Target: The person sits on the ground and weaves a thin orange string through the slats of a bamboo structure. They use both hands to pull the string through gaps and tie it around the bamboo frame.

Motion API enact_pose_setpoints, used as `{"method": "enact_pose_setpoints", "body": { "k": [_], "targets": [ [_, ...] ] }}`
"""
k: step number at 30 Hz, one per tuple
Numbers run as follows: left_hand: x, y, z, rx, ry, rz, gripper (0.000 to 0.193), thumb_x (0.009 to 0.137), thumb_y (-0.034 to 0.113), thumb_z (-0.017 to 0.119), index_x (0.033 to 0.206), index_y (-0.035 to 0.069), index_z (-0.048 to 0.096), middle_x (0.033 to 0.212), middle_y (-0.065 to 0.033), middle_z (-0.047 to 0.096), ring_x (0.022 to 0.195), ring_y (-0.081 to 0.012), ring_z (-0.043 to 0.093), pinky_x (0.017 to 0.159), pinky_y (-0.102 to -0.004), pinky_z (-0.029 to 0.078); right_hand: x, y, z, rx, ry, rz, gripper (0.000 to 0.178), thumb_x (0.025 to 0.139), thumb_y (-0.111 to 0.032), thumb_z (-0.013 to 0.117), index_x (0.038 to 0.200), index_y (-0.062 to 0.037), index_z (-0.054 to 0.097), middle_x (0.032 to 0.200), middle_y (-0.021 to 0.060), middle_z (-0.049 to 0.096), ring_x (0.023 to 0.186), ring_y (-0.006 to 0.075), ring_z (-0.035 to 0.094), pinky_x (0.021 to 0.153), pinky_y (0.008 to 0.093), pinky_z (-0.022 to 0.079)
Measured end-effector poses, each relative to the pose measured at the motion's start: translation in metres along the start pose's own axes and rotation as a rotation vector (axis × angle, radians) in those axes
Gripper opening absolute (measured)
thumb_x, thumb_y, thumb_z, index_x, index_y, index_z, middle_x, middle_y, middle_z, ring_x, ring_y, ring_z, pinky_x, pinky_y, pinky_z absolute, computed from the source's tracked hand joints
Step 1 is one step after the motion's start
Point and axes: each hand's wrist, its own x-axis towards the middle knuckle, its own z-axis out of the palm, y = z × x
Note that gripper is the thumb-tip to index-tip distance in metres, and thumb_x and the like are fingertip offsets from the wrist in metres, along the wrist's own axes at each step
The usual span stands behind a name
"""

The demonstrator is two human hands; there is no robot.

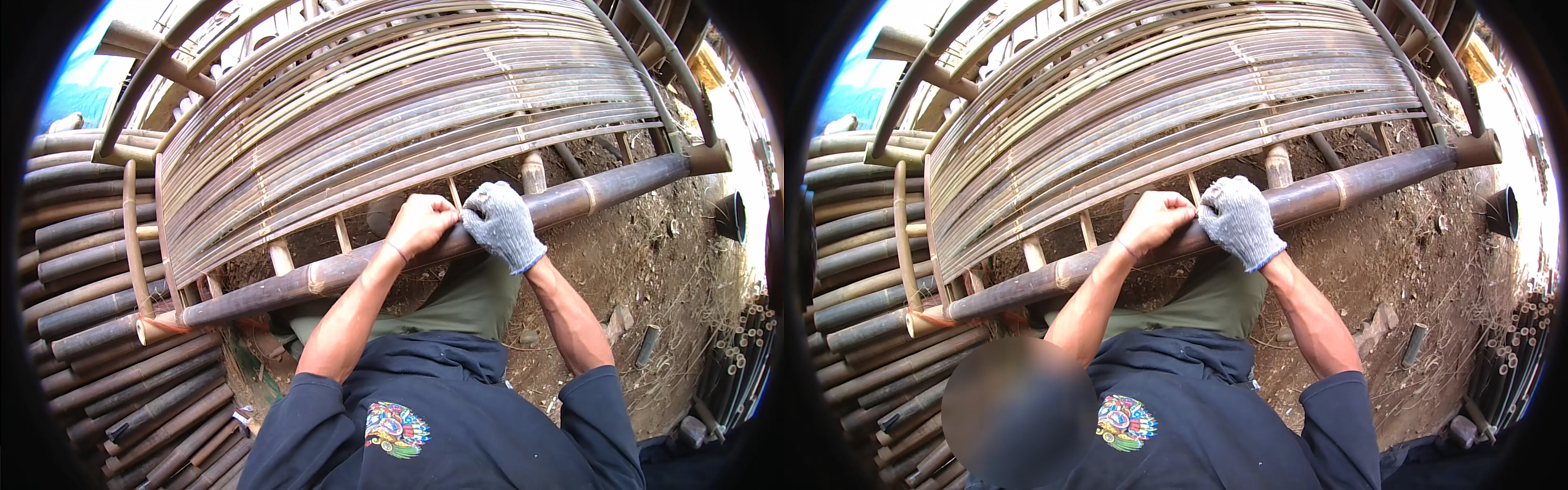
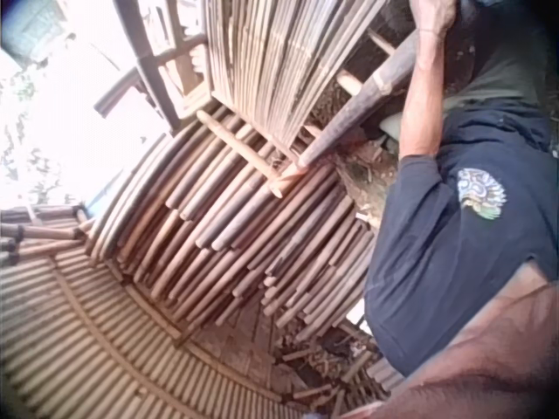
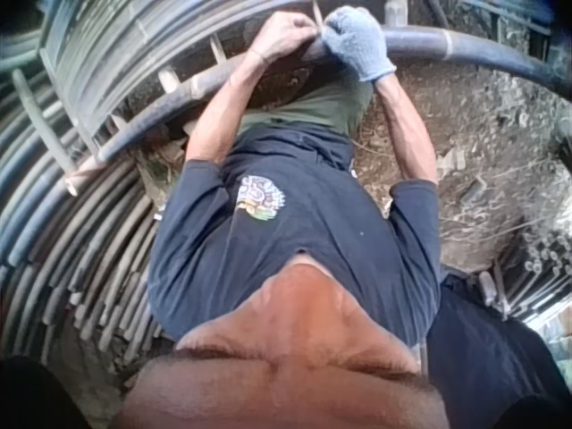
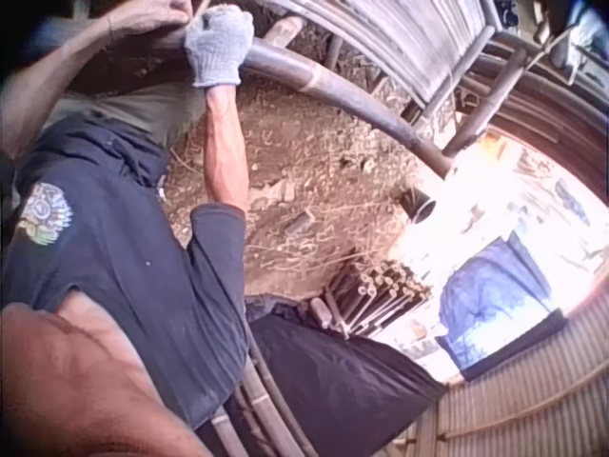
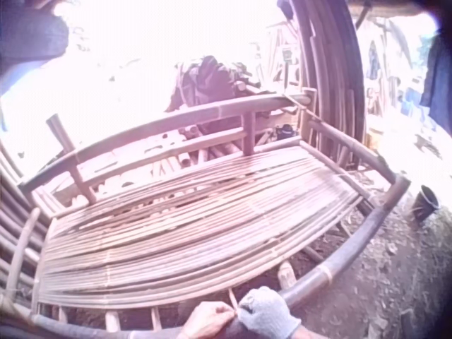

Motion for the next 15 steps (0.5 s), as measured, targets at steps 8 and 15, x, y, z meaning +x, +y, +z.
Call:
{"method": "enact_pose_setpoints", "body": {
  "k": [8, 15],
  "targets": [
    [-0.067, 0.019, -0.003, 0.612, 0.143, 0.288, 0.015, 0.089, 0.016, 0.063, 0.101, 0.009, 0.069, 0.077, -0.0131, 0.06, 0.073, -0.0332, 0.064, 0.065, -0.0443, 0.053, 0.048, 0.017, 0.011, -0.156, -0.461, 0.196, 0.024, 0.075, -0.026, 0.063, 0.079, -0.0041, 0.073, 0.078, 0.0237, 0.069, 0.082, 0.0407, 0.069, 0.077, 0.0488, 0.056],
    [-0.113, 0.109, -0.092, 0.33, -0.161, 0.187, 0.016, 0.092, 0.021, 0.067, 0.093, 0.005, 0.071, 0.08, -0.01, 0.063, 0.07, -0.0268, 0.063, 0.067, -0.0359, 0.052, 0.002, -0.056, -0.056, 0.556, -0.369, -0.189, 0.069, 0.081, -0.027, 0.075, 0.14, -0.0037, 0.047, 0.125, 0.023, 0.06, 0.114, 0.0395, 0.059, 0.101, 0.0434, 0.045]
  ]
}}
